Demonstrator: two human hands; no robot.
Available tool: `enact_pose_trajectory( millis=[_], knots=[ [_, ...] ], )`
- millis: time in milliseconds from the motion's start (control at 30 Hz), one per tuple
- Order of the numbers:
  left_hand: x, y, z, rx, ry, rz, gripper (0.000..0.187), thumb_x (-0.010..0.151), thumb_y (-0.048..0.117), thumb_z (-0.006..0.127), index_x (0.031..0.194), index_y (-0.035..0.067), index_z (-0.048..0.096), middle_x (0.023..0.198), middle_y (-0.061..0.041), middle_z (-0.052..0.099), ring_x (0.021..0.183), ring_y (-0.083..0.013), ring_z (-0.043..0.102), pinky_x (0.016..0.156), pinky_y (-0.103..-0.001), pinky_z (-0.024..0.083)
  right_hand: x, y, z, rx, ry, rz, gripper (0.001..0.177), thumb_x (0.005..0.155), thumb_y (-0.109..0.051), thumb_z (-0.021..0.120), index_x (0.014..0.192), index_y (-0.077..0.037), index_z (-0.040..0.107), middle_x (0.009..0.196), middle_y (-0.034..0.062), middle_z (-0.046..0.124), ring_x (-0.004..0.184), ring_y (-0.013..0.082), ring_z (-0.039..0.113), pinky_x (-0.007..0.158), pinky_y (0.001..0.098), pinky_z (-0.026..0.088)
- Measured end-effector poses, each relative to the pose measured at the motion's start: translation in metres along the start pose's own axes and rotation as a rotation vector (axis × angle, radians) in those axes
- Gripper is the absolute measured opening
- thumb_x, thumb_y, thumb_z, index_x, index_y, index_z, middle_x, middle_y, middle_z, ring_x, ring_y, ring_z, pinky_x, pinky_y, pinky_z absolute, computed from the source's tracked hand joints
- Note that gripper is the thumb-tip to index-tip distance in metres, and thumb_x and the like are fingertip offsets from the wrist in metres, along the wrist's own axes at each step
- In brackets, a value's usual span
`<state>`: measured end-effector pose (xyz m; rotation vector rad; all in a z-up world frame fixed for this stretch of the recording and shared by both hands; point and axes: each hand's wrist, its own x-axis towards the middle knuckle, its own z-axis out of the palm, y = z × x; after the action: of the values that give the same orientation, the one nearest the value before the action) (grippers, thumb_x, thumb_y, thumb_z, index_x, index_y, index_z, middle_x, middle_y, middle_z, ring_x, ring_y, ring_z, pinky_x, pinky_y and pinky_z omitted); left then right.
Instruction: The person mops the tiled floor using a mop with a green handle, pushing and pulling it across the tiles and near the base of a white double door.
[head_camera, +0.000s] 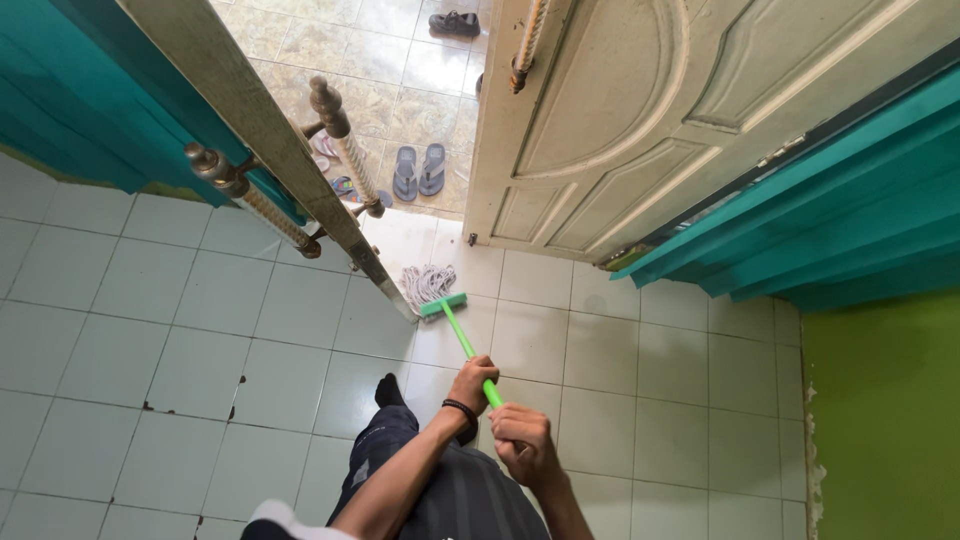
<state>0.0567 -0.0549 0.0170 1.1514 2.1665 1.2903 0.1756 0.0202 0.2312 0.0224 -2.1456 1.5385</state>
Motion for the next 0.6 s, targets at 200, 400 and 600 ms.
enact_pose_trajectory(
  millis=[200, 400, 600],
  knots=[
    [0.017, -0.051, 0.011, 0.136, -0.071, -0.007, 0.009, 0.075, 0.000, 0.068, 0.074, 0.009, 0.068, 0.091, -0.009, 0.062, 0.094, -0.0333, 0.063, 0.081, -0.042, 0.052, -0.030, 0.046, 0.020, -0.003, 0.066, 0.058, 0.005, 0.073, 0.003, 0.055, 0.071, 0.001, 0.050, 0.070, 0.0106, 0.056, 0.070, 0.0265, 0.062, 0.098, 0.0457, 0.058],
    [0.067, -0.082, -0.020, 0.242, -0.158, -0.065, 0.014, 0.079, -0.003, 0.065, 0.083, 0.010, 0.069, 0.099, -0.010, 0.062, 0.100, -0.0340, 0.063, 0.086, -0.041, 0.053, -0.003, 0.069, 0.030, 0.032, 0.029, 0.200, 0.006, 0.082, 0.008, 0.052, 0.084, 0.007, 0.057, 0.090, 0.0164, 0.064, 0.092, 0.0312, 0.067, 0.098, 0.0468, 0.053],
    [0.074, -0.002, -0.060, 0.262, 0.072, 0.170, 0.015, 0.074, -0.003, 0.068, 0.079, 0.011, 0.065, 0.091, -0.005, 0.064, 0.093, -0.0313, 0.063, 0.084, -0.042, 0.052, 0.041, 0.008, -0.014, -0.054, 0.044, 0.028, 0.003, 0.078, 0.006, 0.055, 0.080, 0.004, 0.056, 0.085, 0.0150, 0.066, 0.088, 0.0313, 0.071, 0.103, 0.0470, 0.055]
  ],
)
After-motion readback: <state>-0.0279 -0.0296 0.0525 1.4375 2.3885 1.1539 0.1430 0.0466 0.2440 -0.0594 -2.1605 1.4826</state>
